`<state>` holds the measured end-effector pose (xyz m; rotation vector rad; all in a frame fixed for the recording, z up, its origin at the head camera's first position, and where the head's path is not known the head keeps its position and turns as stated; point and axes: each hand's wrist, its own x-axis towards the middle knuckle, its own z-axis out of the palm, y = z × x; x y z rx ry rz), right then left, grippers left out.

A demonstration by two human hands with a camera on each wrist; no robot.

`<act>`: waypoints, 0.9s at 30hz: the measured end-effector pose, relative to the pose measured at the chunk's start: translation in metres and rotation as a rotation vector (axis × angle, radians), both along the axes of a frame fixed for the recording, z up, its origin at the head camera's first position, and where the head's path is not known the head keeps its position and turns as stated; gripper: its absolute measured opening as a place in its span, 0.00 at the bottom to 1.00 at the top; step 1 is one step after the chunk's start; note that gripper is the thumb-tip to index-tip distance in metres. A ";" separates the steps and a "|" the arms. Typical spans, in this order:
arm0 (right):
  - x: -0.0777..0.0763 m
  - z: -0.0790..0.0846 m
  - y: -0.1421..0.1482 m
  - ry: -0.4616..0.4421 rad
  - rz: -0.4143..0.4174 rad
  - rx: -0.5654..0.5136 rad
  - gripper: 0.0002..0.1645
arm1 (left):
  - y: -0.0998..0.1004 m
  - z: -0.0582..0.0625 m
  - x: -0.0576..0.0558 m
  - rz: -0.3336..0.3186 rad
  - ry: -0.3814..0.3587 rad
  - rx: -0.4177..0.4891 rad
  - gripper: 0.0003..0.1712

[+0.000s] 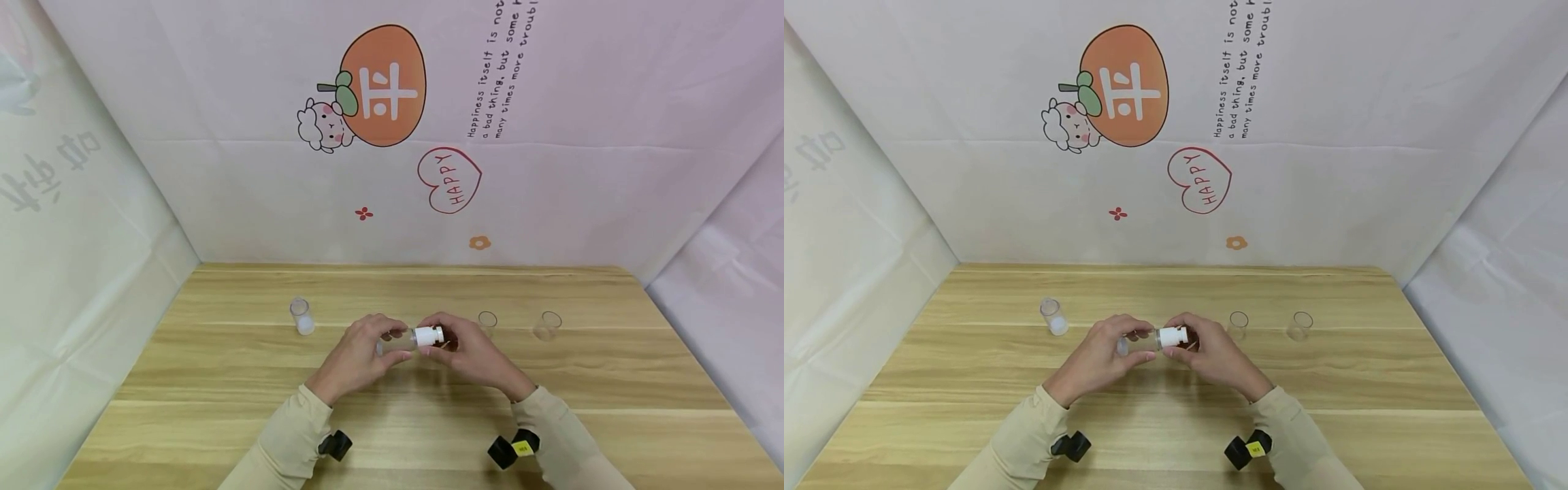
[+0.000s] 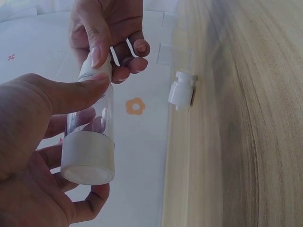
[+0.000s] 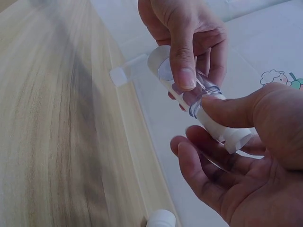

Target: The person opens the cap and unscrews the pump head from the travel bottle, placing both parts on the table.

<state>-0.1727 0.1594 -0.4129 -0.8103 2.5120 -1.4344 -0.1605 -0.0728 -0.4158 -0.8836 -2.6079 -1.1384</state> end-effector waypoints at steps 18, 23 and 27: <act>-0.002 0.000 0.000 -0.118 0.019 -0.183 0.09 | 0.001 -0.002 0.001 -0.015 0.027 0.010 0.20; -0.002 0.000 -0.001 -0.091 0.011 -0.181 0.09 | 0.001 -0.002 0.000 -0.020 0.037 0.008 0.20; -0.002 0.000 0.000 -0.072 0.006 -0.168 0.15 | 0.000 -0.002 0.000 -0.022 0.038 0.004 0.20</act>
